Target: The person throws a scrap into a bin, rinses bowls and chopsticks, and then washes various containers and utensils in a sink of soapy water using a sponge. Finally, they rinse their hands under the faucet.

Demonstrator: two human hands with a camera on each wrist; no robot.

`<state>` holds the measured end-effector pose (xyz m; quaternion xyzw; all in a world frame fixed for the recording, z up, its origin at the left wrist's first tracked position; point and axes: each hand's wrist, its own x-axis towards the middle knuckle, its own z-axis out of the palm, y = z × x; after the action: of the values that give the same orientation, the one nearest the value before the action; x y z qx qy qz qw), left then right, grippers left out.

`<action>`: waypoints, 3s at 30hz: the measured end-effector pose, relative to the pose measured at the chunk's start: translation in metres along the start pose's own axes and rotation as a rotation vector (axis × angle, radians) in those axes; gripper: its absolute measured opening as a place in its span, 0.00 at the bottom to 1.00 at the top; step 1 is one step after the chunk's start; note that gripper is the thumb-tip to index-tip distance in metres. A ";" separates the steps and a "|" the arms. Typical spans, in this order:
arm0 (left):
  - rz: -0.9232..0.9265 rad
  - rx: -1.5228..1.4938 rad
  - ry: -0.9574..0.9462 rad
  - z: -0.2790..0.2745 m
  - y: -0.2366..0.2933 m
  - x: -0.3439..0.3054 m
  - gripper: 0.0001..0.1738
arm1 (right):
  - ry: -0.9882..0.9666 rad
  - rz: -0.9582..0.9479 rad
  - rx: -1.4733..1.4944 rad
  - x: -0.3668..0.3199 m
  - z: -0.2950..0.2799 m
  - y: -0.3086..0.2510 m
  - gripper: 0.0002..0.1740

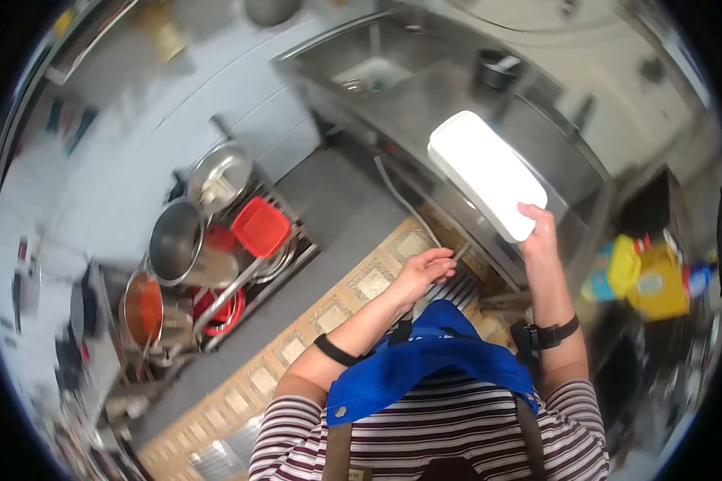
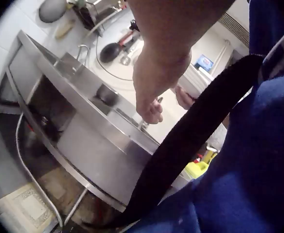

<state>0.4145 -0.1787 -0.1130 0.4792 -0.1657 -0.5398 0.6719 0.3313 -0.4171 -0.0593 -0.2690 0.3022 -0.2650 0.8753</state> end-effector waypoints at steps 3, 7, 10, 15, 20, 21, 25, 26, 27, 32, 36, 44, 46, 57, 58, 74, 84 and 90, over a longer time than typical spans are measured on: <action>0.041 -0.032 0.082 -0.042 0.022 0.019 0.21 | -0.042 0.096 -0.019 0.065 0.048 0.034 0.23; 0.067 -0.029 0.178 -0.110 0.063 0.063 0.25 | -0.001 0.084 -0.020 0.156 0.107 0.065 0.22; 0.099 -0.045 0.238 -0.151 0.109 0.114 0.32 | -0.078 0.168 0.086 0.236 0.150 0.083 0.24; 0.165 0.023 0.433 -0.179 0.211 0.236 0.47 | -0.508 0.116 0.153 0.306 0.241 0.106 0.25; 0.243 -0.148 0.691 -0.240 0.269 0.347 0.21 | -0.266 0.178 0.036 0.411 0.271 0.163 0.21; 0.243 -0.194 0.750 -0.250 0.280 0.360 0.21 | -0.233 0.045 0.122 0.415 0.292 0.165 0.22; -0.053 -0.412 0.485 -0.334 0.333 0.426 0.18 | -0.026 0.129 -0.338 0.458 0.310 0.133 0.23; -0.138 -0.373 0.563 -0.367 0.340 0.453 0.19 | -0.024 0.060 -0.461 0.472 0.302 0.126 0.22; -0.200 -0.325 0.579 -0.383 0.357 0.471 0.20 | -0.016 -0.008 -0.587 0.484 0.292 0.119 0.22; -0.318 0.271 0.656 -0.489 0.401 0.597 0.22 | 0.260 -0.507 -0.954 0.550 0.209 0.116 0.11; -0.300 1.150 0.264 -0.700 0.356 0.745 0.26 | 0.463 -0.386 -1.012 0.543 0.196 0.124 0.12; -0.137 1.426 0.144 -0.735 0.330 0.838 0.25 | 0.728 -0.455 -1.272 0.551 0.232 0.141 0.15; -0.185 2.207 -0.069 -0.695 0.353 0.834 0.24 | 0.758 -0.506 -1.183 0.556 0.238 0.147 0.14; -0.039 1.107 -0.212 -0.540 0.298 0.833 0.21 | 0.874 -0.490 -1.133 0.544 0.232 0.110 0.15; 0.012 1.006 -0.314 -0.513 0.293 0.809 0.21 | 0.878 -0.490 -1.111 0.544 0.226 0.098 0.15; -0.114 1.703 -0.827 -0.514 0.319 0.644 0.26 | 0.685 -0.784 -2.169 0.608 0.124 -0.094 0.14; 0.124 2.064 -1.182 -0.472 0.264 0.686 0.31 | 0.762 -0.915 -1.789 0.673 0.216 -0.055 0.18; 0.486 2.250 -1.494 -0.512 0.199 0.696 0.28 | 0.700 -0.482 -1.313 0.760 0.297 0.080 0.18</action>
<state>1.1582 -0.5648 -0.4034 0.3179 -0.9085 -0.1123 -0.2471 1.0697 -0.7437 -0.2038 -0.6907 0.5890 -0.2840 0.3089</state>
